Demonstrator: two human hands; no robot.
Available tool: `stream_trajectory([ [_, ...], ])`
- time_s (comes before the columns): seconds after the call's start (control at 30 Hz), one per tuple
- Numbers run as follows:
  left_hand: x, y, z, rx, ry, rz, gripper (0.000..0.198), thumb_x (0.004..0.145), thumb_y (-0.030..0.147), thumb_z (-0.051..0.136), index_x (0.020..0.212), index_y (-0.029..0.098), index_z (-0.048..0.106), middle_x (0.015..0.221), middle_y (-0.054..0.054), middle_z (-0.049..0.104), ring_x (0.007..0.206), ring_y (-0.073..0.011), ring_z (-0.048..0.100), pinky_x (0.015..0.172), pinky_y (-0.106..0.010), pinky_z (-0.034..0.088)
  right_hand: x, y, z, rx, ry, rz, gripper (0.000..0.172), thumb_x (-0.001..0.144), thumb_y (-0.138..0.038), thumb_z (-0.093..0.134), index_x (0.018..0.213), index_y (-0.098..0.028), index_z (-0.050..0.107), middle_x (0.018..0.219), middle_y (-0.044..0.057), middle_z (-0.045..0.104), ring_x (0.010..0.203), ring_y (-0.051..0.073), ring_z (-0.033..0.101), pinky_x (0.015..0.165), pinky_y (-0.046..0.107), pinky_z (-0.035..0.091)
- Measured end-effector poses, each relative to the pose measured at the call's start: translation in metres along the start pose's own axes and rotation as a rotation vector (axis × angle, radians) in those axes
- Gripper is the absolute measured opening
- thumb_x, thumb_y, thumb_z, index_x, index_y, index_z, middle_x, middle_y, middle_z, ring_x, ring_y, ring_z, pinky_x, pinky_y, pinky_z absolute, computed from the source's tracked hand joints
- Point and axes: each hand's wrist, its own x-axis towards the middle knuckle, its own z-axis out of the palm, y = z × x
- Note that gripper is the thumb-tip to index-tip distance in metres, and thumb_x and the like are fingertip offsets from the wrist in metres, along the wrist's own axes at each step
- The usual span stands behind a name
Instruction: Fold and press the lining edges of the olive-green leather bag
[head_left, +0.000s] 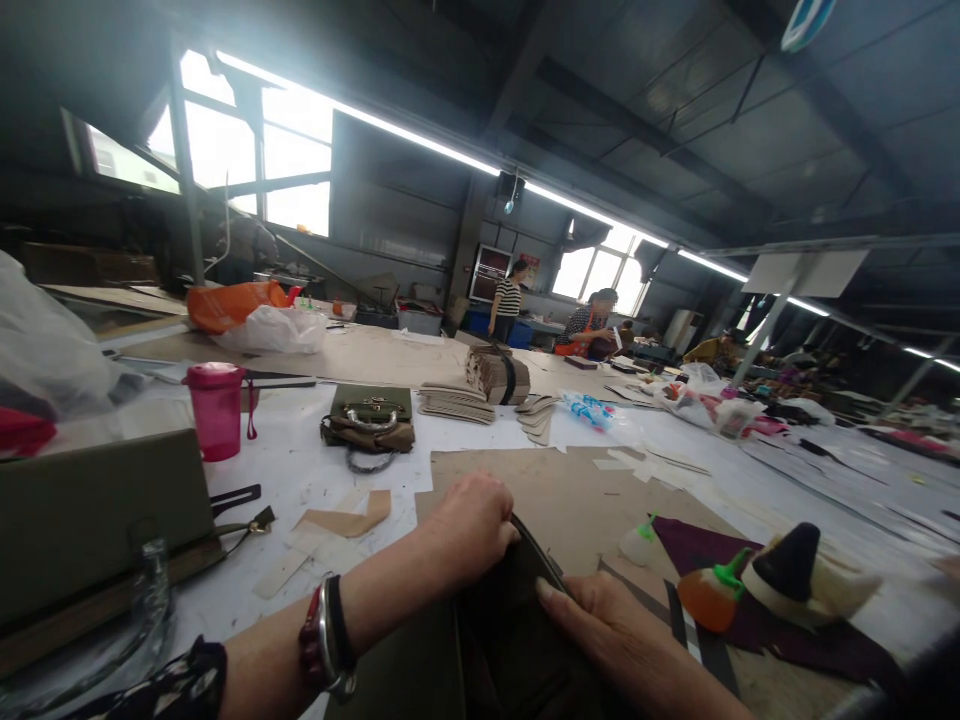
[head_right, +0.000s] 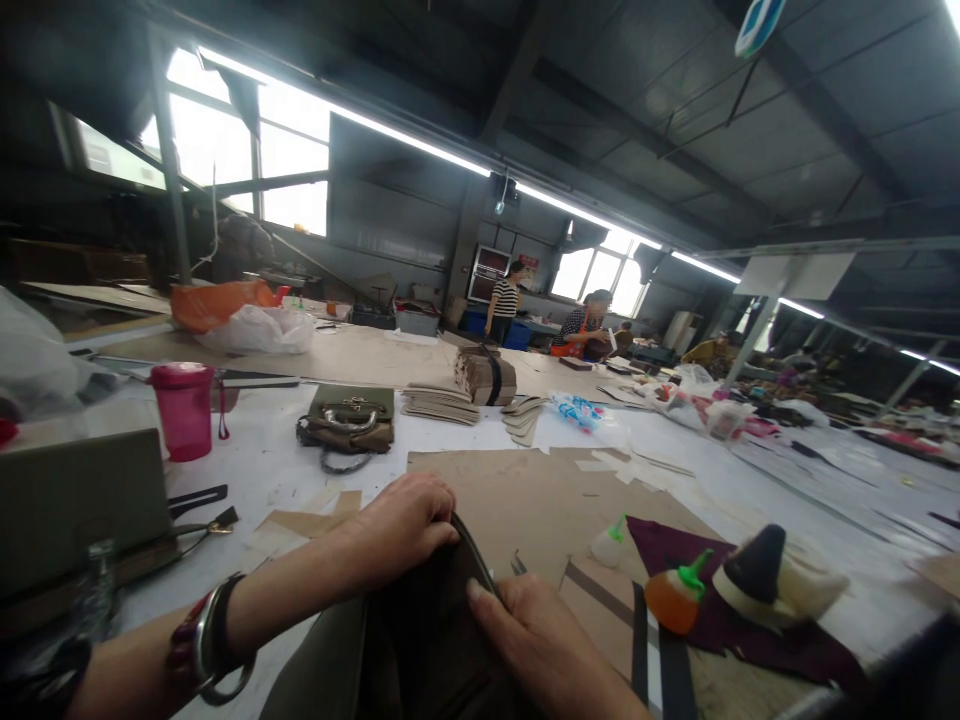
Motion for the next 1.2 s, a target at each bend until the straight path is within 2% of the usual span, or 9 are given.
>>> stream_trajectory([
  [0.17,0.001,0.0,0.001,0.01,-0.001,-0.003,0.014,0.066,0.021,0.05,0.06,0.014,0.06,0.071,-0.008,0.061,0.075,-0.0189,0.054,0.068,-0.027,0.04,0.013,-0.006,-0.001,-0.045,0.068,-0.066,0.033,0.082,-0.04,0.035,0.061,-0.015,0.043,0.056,-0.002,0.038,0.05,0.009,0.036,0.041,0.017,0.027],
  [0.37,-0.001,-0.006,0.0,-0.027,0.009,-0.001,0.013,0.066,0.019,0.05,0.059,0.015,0.06,0.073,-0.006,0.061,0.075,-0.0173,0.054,0.07,-0.026,0.04,0.025,-0.018,0.0,-0.113,0.109,-0.142,0.03,0.082,-0.034,0.031,0.058,-0.016,0.039,0.055,-0.002,0.037,0.051,0.01,0.036,0.043,0.018,0.027],
  [0.57,-0.014,-0.026,-0.018,-0.077,-0.001,0.092,0.01,0.067,0.017,0.052,0.065,0.016,0.062,0.104,-0.006,0.058,0.1,-0.0183,0.048,0.088,-0.027,0.035,0.024,-0.024,0.005,-0.18,0.14,-0.183,0.029,0.079,-0.032,0.032,0.055,-0.017,0.033,0.054,-0.002,0.032,0.051,0.01,0.033,0.045,0.02,0.026],
  [0.67,-0.022,-0.034,-0.027,-0.116,-0.015,0.111,0.008,0.067,0.017,0.053,0.062,0.016,0.06,0.098,-0.004,0.061,0.097,-0.0164,0.05,0.086,-0.024,0.036,0.023,-0.024,0.008,-0.188,0.122,-0.179,0.028,0.078,-0.033,0.032,0.055,-0.016,0.035,0.054,-0.002,0.033,0.051,0.01,0.033,0.045,0.02,0.027],
  [0.8,-0.027,-0.036,-0.029,-0.235,0.003,0.165,0.013,0.069,0.018,0.051,0.056,0.015,0.054,0.087,0.0,0.063,0.079,-0.011,0.055,0.072,-0.017,0.039,0.024,-0.024,0.01,-0.184,0.109,-0.194,0.03,0.079,-0.036,0.033,0.058,-0.015,0.041,0.054,-0.002,0.036,0.052,0.011,0.037,0.048,0.021,0.03],
  [0.97,-0.024,-0.033,-0.024,-0.215,0.031,0.079,0.013,0.067,0.018,0.048,0.057,0.013,0.054,0.062,0.003,0.059,0.056,-0.0074,0.048,0.052,-0.016,0.034,0.025,-0.02,0.011,-0.131,0.087,-0.204,0.033,0.08,-0.037,0.033,0.06,-0.015,0.046,0.056,0.0,0.043,0.054,0.012,0.041,0.048,0.02,0.032],
  [1.07,-0.02,-0.031,-0.022,-0.207,0.051,0.037,0.012,0.064,0.018,0.048,0.06,0.013,0.058,0.052,0.004,0.052,0.052,-0.007,0.044,0.048,-0.016,0.03,0.025,-0.018,0.011,-0.111,0.086,-0.2,0.033,0.08,-0.039,0.035,0.06,-0.015,0.045,0.056,-0.001,0.043,0.052,0.011,0.04,0.046,0.019,0.031],
  [1.2,-0.017,-0.031,-0.021,-0.233,0.053,-0.009,0.011,0.062,0.018,0.049,0.059,0.013,0.059,0.048,0.004,0.046,0.05,-0.0066,0.041,0.045,-0.016,0.028,0.026,-0.016,0.011,-0.1,0.074,-0.191,0.033,0.08,-0.038,0.035,0.06,-0.015,0.046,0.056,-0.001,0.044,0.053,0.011,0.041,0.046,0.02,0.031],
])
